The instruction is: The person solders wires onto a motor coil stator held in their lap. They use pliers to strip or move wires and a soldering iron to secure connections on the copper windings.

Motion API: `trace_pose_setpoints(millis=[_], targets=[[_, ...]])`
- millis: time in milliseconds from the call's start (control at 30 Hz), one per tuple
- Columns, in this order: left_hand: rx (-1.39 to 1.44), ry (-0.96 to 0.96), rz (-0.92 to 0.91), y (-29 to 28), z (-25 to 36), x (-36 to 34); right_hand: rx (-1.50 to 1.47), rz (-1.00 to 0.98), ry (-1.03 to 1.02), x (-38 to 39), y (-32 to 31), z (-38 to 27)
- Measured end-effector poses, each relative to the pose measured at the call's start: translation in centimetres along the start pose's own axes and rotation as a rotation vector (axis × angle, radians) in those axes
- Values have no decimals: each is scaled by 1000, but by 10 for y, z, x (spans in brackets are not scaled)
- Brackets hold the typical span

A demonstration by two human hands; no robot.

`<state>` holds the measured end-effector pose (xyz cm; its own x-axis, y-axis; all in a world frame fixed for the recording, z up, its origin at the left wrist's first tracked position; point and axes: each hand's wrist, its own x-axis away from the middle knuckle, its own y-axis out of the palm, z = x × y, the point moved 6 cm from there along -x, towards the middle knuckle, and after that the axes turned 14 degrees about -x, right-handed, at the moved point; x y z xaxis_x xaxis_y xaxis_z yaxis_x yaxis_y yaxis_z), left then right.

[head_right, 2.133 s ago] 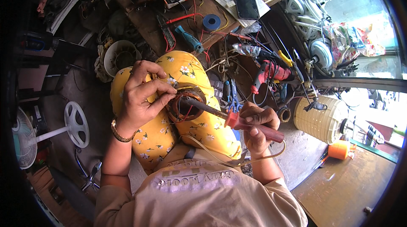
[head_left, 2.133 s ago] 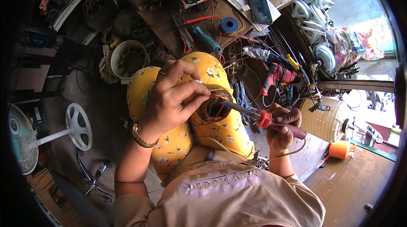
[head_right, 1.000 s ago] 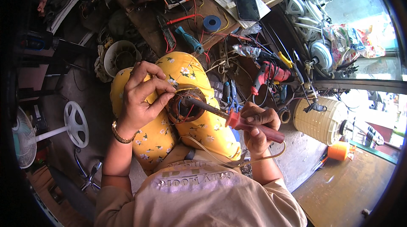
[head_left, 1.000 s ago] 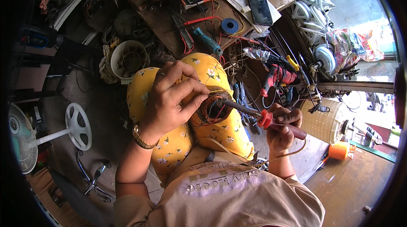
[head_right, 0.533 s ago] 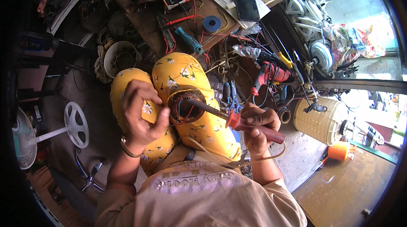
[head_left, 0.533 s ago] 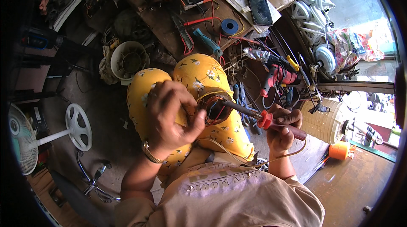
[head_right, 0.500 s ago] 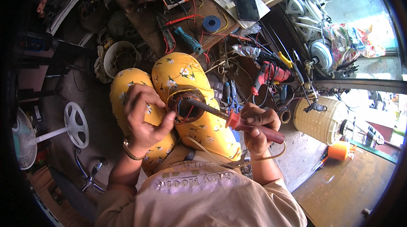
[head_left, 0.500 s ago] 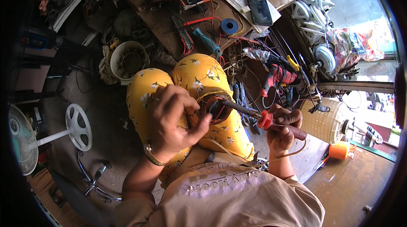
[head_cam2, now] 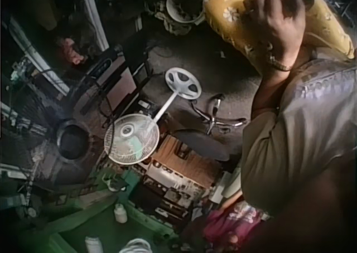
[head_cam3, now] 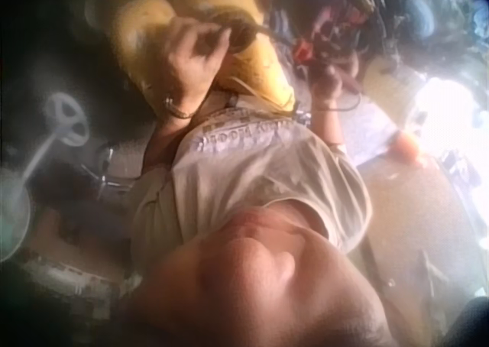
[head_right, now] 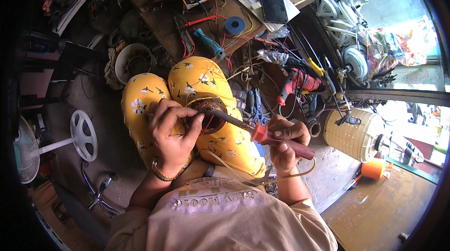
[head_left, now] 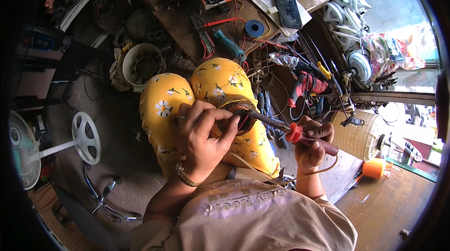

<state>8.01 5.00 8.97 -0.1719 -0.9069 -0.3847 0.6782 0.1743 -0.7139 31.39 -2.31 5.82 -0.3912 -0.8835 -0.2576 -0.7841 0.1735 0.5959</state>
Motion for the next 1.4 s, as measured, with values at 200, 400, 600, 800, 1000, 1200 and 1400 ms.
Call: trace_pose_setpoints(millis=[200,400,600,800,1000,1200,1400], targets=[[-61,20,-19,2,1,-3,-1,0,2,0,1,0],[-38,9,-47,2,0,-4,35,4,60,1,0,4],[-45,12,-28,0,-2,-2,30,8,64,1,2,5],[-55,4,12,-2,0,1,23,8,60,2,0,4],[-60,13,-13,-1,0,0,63,-5,61,0,3,4],[-65,12,-23,0,1,1,41,-2,58,0,3,6],[-60,4,-29,1,1,1,40,7,53,-1,6,5]])
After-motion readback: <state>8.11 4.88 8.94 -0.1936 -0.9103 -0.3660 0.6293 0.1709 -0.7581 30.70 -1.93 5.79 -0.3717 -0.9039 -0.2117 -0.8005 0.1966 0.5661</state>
